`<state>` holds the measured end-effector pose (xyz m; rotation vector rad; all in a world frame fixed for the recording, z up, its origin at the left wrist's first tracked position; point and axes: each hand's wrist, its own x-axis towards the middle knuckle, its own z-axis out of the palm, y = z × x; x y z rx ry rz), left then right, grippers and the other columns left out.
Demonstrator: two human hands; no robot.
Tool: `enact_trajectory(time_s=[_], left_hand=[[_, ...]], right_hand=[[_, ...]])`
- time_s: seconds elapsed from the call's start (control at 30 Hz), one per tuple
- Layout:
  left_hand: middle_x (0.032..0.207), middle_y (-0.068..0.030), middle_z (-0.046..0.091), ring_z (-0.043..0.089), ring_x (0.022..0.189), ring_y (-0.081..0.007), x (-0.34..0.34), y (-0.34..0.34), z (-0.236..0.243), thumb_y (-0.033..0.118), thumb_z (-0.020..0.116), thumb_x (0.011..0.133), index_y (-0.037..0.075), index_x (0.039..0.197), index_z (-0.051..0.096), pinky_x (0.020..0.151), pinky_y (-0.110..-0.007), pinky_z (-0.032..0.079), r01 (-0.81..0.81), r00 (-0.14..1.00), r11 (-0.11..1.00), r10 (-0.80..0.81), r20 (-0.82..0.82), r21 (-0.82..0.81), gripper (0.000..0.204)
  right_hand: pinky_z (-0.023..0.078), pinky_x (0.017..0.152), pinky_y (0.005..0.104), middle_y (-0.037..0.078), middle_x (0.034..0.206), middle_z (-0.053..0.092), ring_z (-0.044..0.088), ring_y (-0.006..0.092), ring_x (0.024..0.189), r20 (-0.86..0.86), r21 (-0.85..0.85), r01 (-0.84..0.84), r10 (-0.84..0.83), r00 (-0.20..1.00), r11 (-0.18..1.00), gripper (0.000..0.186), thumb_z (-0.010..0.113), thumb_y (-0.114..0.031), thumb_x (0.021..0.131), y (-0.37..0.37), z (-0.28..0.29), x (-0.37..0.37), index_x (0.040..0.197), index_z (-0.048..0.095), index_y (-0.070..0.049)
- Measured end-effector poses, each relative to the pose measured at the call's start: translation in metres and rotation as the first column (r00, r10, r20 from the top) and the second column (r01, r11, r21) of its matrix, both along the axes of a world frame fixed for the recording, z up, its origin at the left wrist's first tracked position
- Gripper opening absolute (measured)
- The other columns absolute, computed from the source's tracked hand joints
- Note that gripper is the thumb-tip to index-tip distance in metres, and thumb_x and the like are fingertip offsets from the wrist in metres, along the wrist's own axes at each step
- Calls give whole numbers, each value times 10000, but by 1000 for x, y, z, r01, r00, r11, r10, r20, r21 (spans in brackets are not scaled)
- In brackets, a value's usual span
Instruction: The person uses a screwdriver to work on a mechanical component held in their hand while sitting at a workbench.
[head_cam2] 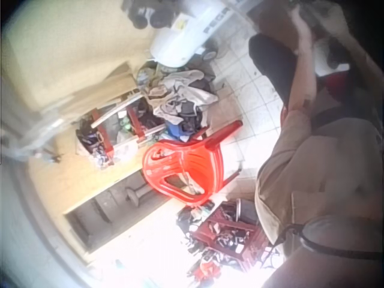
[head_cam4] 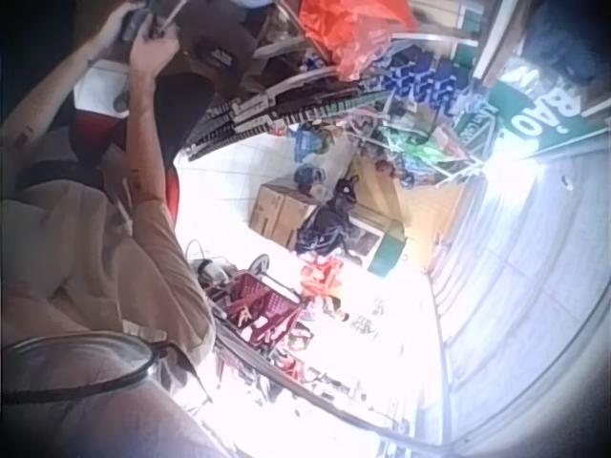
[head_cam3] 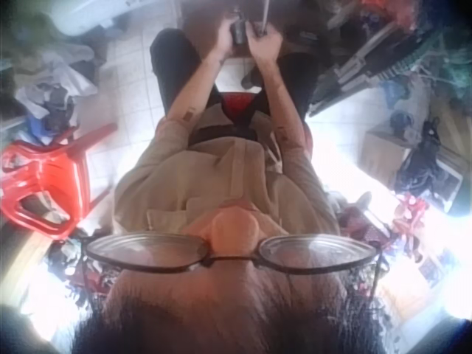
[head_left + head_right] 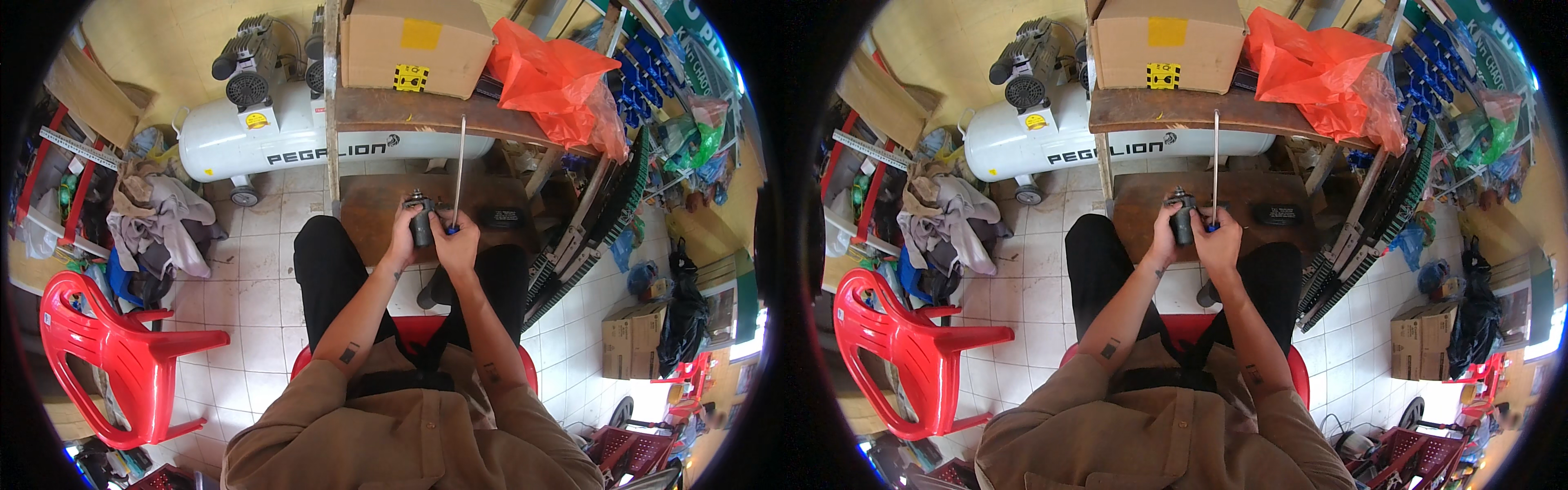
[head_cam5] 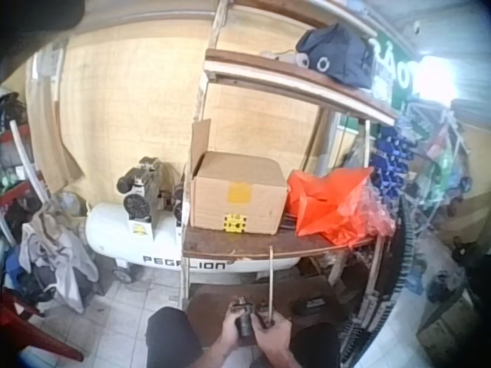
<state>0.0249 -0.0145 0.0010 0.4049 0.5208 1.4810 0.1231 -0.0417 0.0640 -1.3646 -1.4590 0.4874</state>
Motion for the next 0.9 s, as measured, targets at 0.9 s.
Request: enact_trajectory(time_s=[0.9], left_hand=[[820, -116, 630, 614, 733, -246, -40, 9, 12, 405, 527, 903, 81, 983, 563, 666, -365, 517, -135, 955, 975, 175, 239, -177, 335]], right_hand=[[443, 551, 283, 48, 629, 631, 534, 100, 566, -84, -143, -26, 14, 996, 989, 235, 823, -191, 792, -18, -54, 8, 807, 718, 18]])
